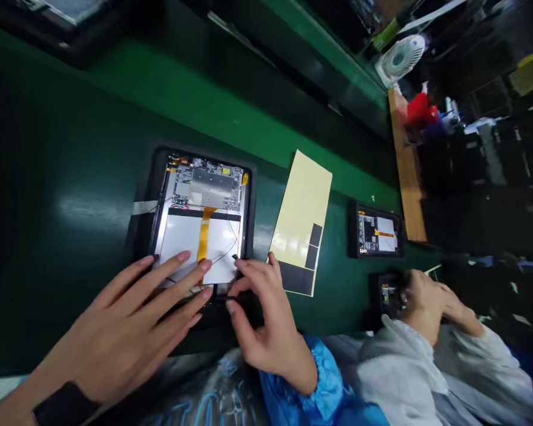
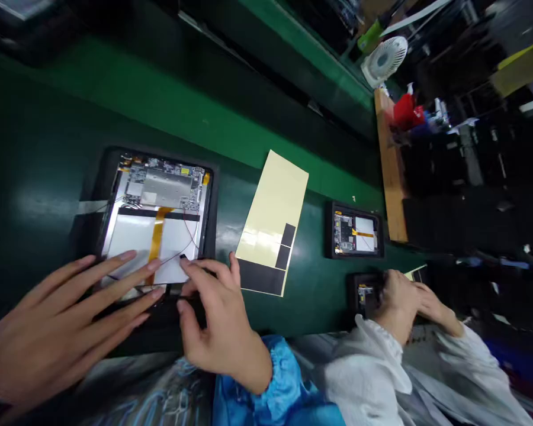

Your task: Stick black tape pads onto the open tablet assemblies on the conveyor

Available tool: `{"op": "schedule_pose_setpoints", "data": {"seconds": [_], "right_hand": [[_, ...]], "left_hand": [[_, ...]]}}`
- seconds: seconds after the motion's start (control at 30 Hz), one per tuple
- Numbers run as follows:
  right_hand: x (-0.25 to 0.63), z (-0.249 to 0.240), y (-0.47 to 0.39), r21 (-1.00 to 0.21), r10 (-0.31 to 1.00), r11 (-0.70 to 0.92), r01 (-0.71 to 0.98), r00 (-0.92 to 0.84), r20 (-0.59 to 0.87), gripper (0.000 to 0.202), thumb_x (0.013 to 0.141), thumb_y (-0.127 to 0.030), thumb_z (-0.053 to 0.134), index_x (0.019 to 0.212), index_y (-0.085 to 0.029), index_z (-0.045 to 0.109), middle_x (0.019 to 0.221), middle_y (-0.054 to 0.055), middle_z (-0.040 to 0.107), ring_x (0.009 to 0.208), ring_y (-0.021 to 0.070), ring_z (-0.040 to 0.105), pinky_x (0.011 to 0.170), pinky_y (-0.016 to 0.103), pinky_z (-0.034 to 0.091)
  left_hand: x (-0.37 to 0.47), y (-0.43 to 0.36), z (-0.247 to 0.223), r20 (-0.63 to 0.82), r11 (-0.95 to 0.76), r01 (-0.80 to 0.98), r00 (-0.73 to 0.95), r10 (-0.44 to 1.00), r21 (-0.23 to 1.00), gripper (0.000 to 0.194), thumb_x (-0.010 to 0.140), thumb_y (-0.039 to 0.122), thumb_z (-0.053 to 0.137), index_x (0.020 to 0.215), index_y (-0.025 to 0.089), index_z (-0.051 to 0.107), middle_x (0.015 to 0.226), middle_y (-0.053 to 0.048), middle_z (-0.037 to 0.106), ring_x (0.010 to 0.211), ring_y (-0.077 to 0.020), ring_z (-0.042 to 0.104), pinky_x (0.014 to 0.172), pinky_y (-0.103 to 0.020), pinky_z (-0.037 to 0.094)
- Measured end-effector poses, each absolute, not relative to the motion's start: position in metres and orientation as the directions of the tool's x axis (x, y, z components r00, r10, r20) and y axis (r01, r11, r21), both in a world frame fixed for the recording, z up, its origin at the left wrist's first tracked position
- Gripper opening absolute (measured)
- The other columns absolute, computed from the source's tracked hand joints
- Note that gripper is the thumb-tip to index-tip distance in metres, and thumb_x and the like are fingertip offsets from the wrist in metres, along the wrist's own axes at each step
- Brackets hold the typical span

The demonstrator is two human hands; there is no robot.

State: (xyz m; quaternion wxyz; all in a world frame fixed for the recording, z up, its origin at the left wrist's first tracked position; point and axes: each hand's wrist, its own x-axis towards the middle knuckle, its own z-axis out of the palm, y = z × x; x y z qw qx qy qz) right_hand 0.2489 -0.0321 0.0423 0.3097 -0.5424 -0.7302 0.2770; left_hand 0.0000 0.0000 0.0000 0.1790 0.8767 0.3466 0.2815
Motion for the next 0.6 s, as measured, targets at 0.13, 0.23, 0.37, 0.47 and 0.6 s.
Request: {"op": "schedule_pose_setpoints", "data": {"seconds": [0.13, 0.23, 0.37, 0.47, 0.6], "right_hand": [[0.253, 0.044, -0.03, -0.73, 0.956, 0.258, 0.633, -0.277, 0.097, 0.077, 0.099, -0.009, 0.062, 0.171, -0.028, 0.039, 0.105, 0.001, 0.079, 0.132, 0.0268, 0.068, 0.141, 0.07, 0.019], [0.255, 0.048, -0.027, -0.735, 0.947, 0.249, 0.631, -0.317, 0.048, 0.086, 0.101, -0.009, 0.061, 0.178, -0.028, 0.028, 0.105, 0.001, 0.079, 0.128, 0.0272, 0.07, 0.14, 0.074, 0.019], [0.253, 0.054, -0.026, -0.678, 0.952, 0.217, 0.702, -0.307, -0.014, 0.088, 0.106, -0.011, 0.057, 0.183, -0.027, 0.018, 0.121, 0.007, 0.078, 0.138, 0.0312, 0.066, 0.137, 0.079, 0.024], [0.251, 0.055, -0.029, -0.604, 0.957, 0.243, 0.759, -0.289, 0.022, 0.089, 0.106, -0.011, 0.059, 0.184, -0.025, 0.017, 0.138, 0.014, 0.074, 0.151, 0.0352, 0.057, 0.135, 0.078, 0.03], [0.254, 0.045, -0.033, -0.578, 0.903, 0.412, 0.704, -0.4, 0.157, 0.094, 0.103, -0.004, 0.056, 0.185, -0.032, 0.018, 0.133, 0.005, 0.081, 0.154, 0.0287, 0.057, 0.143, 0.069, 0.013]], "left_hand": [[0.005, 0.002, 0.0, 0.37, -0.658, 0.511, 0.557, 0.743, 0.552, 0.039, 0.127, 0.041, 0.038, 0.139, 0.031, 0.075, 0.171, 0.005, 0.055, 0.172, -0.0165, 0.032, 0.147, -0.034, 0.012], [0.004, 0.004, 0.003, 0.352, -0.659, 0.502, 0.575, 0.738, 0.56, 0.039, 0.127, 0.039, 0.038, 0.138, 0.031, 0.075, 0.171, 0.004, 0.055, 0.172, -0.0152, 0.031, 0.146, -0.033, 0.012], [0.003, 0.004, 0.004, 0.343, -0.659, 0.499, 0.585, 0.735, 0.563, 0.039, 0.127, 0.039, 0.039, 0.14, 0.03, 0.075, 0.172, 0.003, 0.055, 0.173, -0.0153, 0.03, 0.146, -0.033, 0.012], [0.003, -0.001, 0.0, 0.368, -0.653, 0.505, 0.554, 0.747, 0.565, 0.038, 0.127, 0.038, 0.039, 0.141, 0.03, 0.074, 0.174, 0.003, 0.052, 0.172, -0.0167, 0.031, 0.147, -0.035, 0.013], [0.0, -0.006, -0.004, 0.381, -0.68, 0.512, 0.574, 0.725, 0.524, 0.039, 0.125, 0.031, 0.039, 0.147, 0.027, 0.071, 0.171, -0.002, 0.055, 0.169, -0.0232, 0.038, 0.147, -0.043, 0.016]]}}
